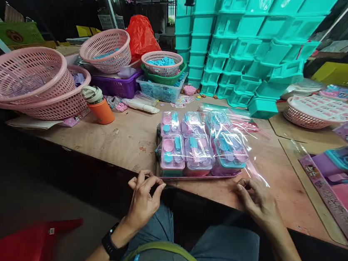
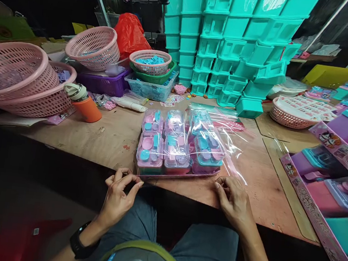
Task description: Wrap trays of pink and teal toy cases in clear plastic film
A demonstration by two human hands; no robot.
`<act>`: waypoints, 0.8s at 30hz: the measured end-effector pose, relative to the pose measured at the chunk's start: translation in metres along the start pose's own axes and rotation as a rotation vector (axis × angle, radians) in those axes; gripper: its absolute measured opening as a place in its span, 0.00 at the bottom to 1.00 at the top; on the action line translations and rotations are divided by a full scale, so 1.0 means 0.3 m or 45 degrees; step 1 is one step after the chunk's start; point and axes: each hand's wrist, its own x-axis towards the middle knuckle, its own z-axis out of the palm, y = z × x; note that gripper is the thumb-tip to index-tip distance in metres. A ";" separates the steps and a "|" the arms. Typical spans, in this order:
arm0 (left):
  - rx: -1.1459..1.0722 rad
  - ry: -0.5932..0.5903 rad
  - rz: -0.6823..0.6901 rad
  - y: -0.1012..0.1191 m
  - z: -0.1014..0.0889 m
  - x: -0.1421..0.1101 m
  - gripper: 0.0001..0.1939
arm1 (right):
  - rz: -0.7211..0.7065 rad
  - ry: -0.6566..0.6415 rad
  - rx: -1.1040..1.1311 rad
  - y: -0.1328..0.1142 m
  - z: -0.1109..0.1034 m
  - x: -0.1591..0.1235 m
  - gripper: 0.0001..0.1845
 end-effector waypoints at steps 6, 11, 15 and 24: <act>0.127 0.191 0.193 0.011 0.018 0.011 0.10 | -0.194 0.209 -0.345 0.029 0.054 -0.010 0.08; 0.183 0.297 0.286 0.010 0.031 0.015 0.09 | -0.148 0.316 -0.579 -0.006 0.087 0.003 0.09; 0.185 0.325 0.296 0.009 0.037 0.012 0.09 | -0.112 0.359 -0.630 -0.023 0.100 0.007 0.10; 0.140 0.323 0.290 0.011 0.037 0.026 0.10 | -0.082 0.351 -0.639 -0.010 0.107 0.020 0.09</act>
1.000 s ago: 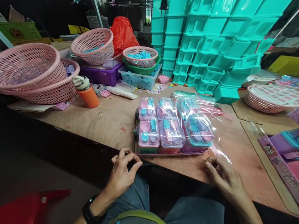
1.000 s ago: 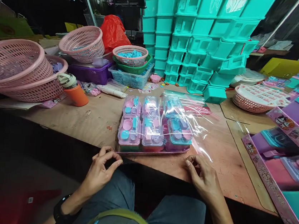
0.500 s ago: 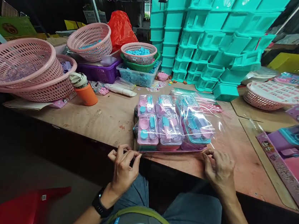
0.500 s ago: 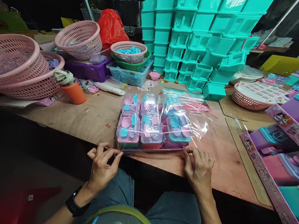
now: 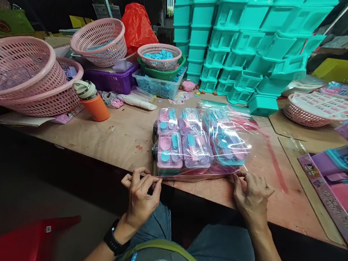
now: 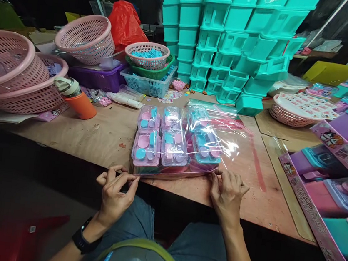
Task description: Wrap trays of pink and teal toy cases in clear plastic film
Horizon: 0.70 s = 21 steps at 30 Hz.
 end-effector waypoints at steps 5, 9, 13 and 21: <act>0.031 0.044 0.038 -0.008 0.007 0.007 0.11 | 0.065 -0.036 -0.040 -0.005 0.011 0.010 0.09; 0.062 0.036 0.058 -0.017 0.008 0.019 0.11 | 0.062 0.005 0.007 -0.020 0.015 0.017 0.11; 0.086 0.016 0.013 -0.024 0.006 0.038 0.10 | 0.127 0.018 0.113 -0.032 0.021 0.030 0.15; 0.267 -0.032 -0.101 -0.140 0.015 0.102 0.07 | 0.320 -0.013 0.019 0.045 0.045 0.105 0.27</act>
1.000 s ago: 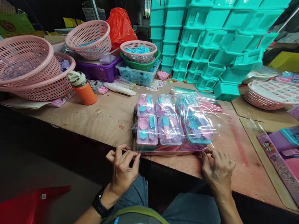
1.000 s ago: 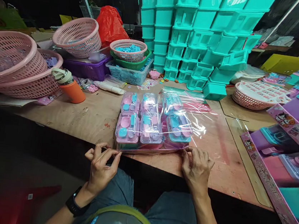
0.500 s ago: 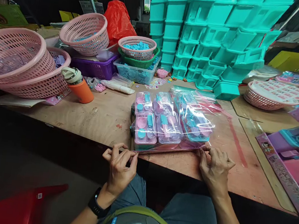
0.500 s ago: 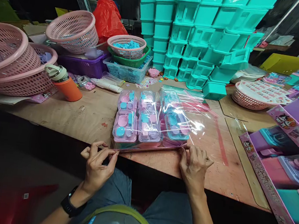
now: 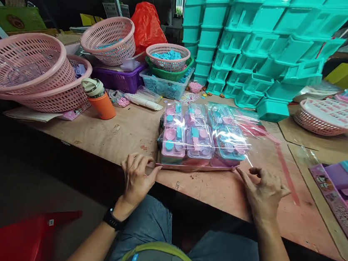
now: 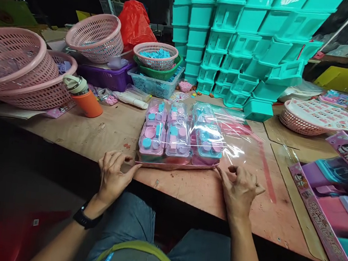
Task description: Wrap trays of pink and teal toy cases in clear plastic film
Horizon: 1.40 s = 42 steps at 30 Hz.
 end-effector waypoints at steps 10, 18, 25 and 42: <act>-0.323 -0.074 -0.025 0.034 0.091 0.028 0.73 | 0.032 -0.059 0.322 -0.008 -0.043 0.063 0.26; -0.357 -0.232 -0.063 0.012 0.110 0.077 0.58 | -0.339 -0.548 0.878 -0.320 -0.043 -0.061 0.12; -0.387 -0.294 0.002 -0.041 0.096 0.092 0.41 | -0.214 -0.756 0.930 -0.350 0.051 -0.022 0.18; -0.316 -0.015 0.027 0.034 0.092 0.088 0.68 | -0.113 -0.475 0.587 0.051 0.086 0.166 0.48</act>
